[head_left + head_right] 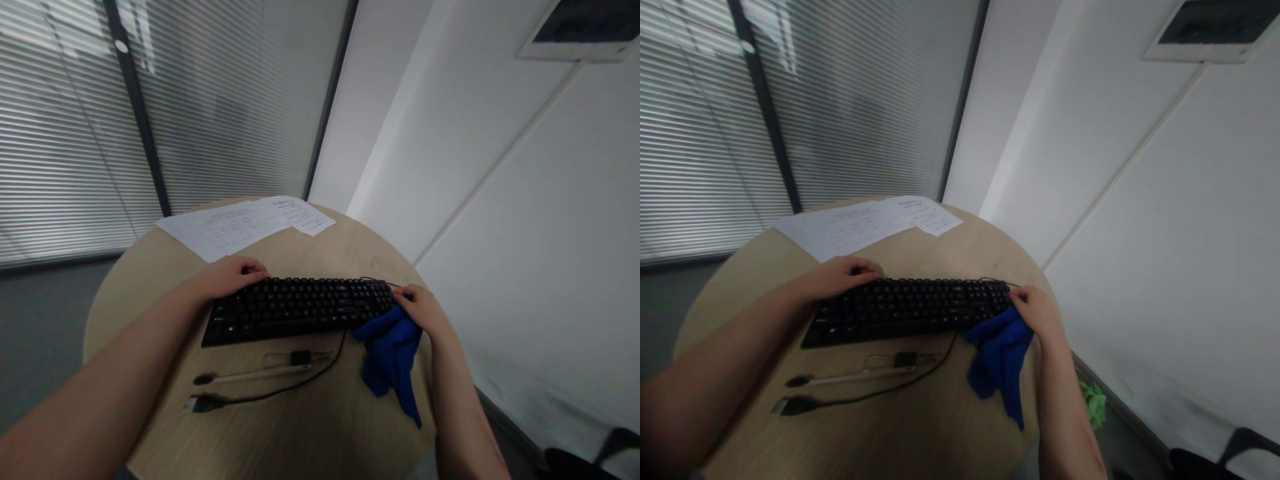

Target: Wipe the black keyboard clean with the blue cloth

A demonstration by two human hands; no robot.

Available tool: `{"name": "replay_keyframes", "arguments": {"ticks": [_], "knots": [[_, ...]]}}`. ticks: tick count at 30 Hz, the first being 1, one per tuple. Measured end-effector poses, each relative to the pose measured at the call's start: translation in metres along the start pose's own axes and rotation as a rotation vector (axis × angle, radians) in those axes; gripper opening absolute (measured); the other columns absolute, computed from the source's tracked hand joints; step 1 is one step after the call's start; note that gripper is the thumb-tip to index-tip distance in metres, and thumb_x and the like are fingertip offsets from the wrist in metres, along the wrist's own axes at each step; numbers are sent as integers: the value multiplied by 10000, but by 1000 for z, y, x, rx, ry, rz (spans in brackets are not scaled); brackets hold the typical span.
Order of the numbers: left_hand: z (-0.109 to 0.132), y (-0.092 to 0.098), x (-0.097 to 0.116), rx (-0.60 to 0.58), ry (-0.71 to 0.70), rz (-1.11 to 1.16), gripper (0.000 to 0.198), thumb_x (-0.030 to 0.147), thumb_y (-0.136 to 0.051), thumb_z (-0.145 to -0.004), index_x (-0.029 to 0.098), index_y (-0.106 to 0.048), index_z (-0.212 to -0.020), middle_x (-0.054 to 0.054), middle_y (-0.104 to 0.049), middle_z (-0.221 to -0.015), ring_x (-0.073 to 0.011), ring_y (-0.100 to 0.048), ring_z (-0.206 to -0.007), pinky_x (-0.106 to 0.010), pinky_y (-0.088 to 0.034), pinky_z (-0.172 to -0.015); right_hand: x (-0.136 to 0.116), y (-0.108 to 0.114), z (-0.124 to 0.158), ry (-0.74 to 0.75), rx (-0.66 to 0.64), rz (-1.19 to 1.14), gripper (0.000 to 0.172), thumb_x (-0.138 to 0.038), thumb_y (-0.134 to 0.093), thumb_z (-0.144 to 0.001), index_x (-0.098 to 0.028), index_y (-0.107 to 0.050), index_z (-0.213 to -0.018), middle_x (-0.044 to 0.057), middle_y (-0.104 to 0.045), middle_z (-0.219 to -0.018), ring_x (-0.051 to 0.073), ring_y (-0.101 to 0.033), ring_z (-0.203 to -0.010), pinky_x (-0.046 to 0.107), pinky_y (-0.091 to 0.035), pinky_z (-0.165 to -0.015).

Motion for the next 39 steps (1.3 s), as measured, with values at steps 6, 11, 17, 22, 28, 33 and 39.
{"name": "replay_keyframes", "arguments": {"ticks": [6, 11, 17, 22, 28, 33, 39], "knots": [[-3, -1, -6, -2, 13, -4, 441, 601, -543, -841, 241, -767, -964, -43, -773, -952, -242, -681, -908, -342, -464, -849, -24, -16, -1, 165, -95, -26, 310, -373, -539, -943, -200, -779, -1035, 61, -695, -1096, 158, -633, -1035, 281, -480, -974], [-3, -1, -5, -1, 13, -24, 438, 593, -540, -839, 238, -766, -957, -43, -773, -952, -245, -682, -918, -346, -462, -862, -25, -20, -2, 156, -168, 3, 296, -353, -537, -959, -197, -770, -1056, 58, -697, -1113, 162, -636, -1056, 292, -472, -1009], [-2, 1, -1, 6, 12, -22, 423, 589, -540, -838, 246, -764, -945, -32, -777, -952, -245, -685, -921, -345, -466, -866, -26, -22, -3, 150, -140, 15, 286, -330, -531, -969, -192, -768, -1052, 60, -688, -1124, 156, -622, -1072, 282, -457, -1023], [-2, 1, -2, 13, 2, -18, 440, 615, -546, -838, 251, -769, -944, -32, -779, -971, -247, -685, -933, -345, -469, -878, -21, -12, -1, 119, -88, 18, 275, -339, -543, -957, -200, -771, -1023, 50, -687, -1102, 152, -623, -1042, 278, -461, -996], [-3, 1, -6, 14, 21, -19, 440, 617, -554, -826, 254, -773, -942, -33, -775, -955, -256, -683, -927, -348, -480, -872, -12, -6, -1, 61, -35, 54, 291, -350, -530, -961, -209, -773, -1036, 51, -685, -1105, 163, -617, -1063, 290, -457, -1010], [-4, 1, -7, 5, 26, -38, 443, 617, -539, -839, 257, -770, -952, -31, -776, -962, -253, -686, -941, -348, -474, -886, -15, -13, 0, 37, -166, 70, 266, -324, -552, -944, -221, -776, -1041, 39, -701, -1098, 162, -638, -1046, 284, -470, -985], [-4, 0, -8, 13, -6, -13, 435, 614, -557, -828, 256, -774, -945, -30, -781, -970, -254, -687, -938, -346, -473, -880, -20, -13, 1, 31, -144, 69, 286, -323, -535, -953, -206, -783, -1033, 52, -707, -1110, 166, -650, -1041, 276, -487, -970]]}}
Point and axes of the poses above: each hand's wrist, its own z-axis away from the middle knuckle, its own y-axis out of the back of the hand, x = y × z, the point moved 6 cm from there along -z, towards the middle knuckle
